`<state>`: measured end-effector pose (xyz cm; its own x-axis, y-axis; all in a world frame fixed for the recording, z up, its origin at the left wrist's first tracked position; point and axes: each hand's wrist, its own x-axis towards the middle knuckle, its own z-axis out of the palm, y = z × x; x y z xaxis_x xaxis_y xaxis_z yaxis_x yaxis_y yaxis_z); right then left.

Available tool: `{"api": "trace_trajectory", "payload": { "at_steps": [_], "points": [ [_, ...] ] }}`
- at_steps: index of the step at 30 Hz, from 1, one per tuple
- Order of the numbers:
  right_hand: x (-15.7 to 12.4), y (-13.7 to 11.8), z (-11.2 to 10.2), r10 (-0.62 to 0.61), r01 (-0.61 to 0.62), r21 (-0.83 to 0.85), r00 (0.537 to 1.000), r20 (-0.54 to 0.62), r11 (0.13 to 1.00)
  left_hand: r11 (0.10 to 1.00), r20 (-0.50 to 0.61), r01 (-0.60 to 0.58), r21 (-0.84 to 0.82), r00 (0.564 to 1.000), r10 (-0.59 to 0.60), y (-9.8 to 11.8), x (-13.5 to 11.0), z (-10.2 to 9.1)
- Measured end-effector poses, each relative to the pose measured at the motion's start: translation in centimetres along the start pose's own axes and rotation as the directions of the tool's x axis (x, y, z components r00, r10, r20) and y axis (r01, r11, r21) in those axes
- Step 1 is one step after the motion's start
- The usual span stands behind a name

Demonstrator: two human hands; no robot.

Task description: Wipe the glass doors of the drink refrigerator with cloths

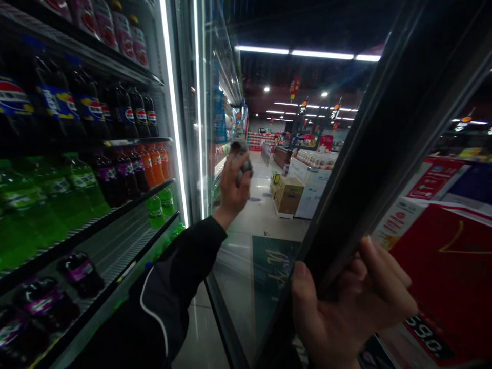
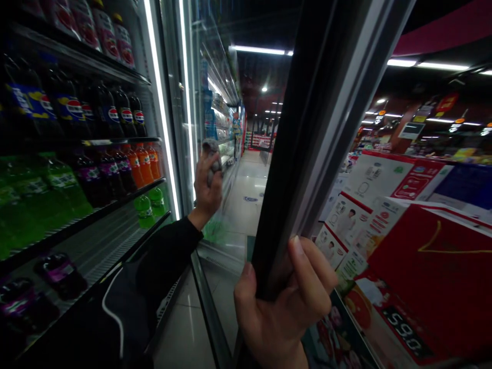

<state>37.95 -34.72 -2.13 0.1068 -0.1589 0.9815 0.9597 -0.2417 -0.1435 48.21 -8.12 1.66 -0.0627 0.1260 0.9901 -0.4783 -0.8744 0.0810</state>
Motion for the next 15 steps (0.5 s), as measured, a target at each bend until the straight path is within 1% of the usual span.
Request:
{"api": "trace_trajectory", "payload": {
  "at_steps": [2,4,5,7,9,11,13,15],
  "points": [
    [0.0,0.1,0.0,-0.013,0.013,-0.016,1.0,0.004,1.0,0.99,-0.021,0.142,-0.016,0.99,-0.142,-4.7,0.3,-0.2],
    [0.0,0.1,-0.2,-0.023,0.023,-0.043,1.0,0.01,0.999,0.982,-0.016,0.184,-0.035,0.983,-0.185,-8.7,0.6,-0.7],
    [0.1,0.1,-0.2,-0.031,0.031,-0.055,0.999,0.014,0.998,0.98,-0.008,0.194,-0.044,0.981,-0.195,-10.2,0.8,-1.0],
    [0.1,-0.1,-0.3,-0.054,0.055,-0.07,0.998,0.023,0.996,0.977,0.014,0.206,-0.055,0.978,-0.206,-12.1,1.2,-1.7],
    [0.3,-0.2,-0.3,-0.073,0.075,-0.066,0.997,0.033,0.995,0.968,0.036,0.24,-0.071,0.971,-0.238,-12.6,1.6,-2.1],
    [0.4,-0.1,-0.2,-0.09,0.091,-0.066,0.996,0.029,0.994,0.945,0.039,0.304,-0.12,0.953,-0.301,-11.9,1.9,-2.1],
    [0.6,0.0,0.0,-0.105,0.107,-0.067,0.994,0.021,0.992,0.918,0.043,0.353,-0.179,0.935,-0.351,-10.3,1.9,-1.9],
    [0.7,0.1,0.1,-0.107,0.108,-0.064,0.994,0.016,0.992,0.91,0.07,0.352,-0.217,0.936,-0.346,-7.5,1.5,-1.6]
  ]
}}
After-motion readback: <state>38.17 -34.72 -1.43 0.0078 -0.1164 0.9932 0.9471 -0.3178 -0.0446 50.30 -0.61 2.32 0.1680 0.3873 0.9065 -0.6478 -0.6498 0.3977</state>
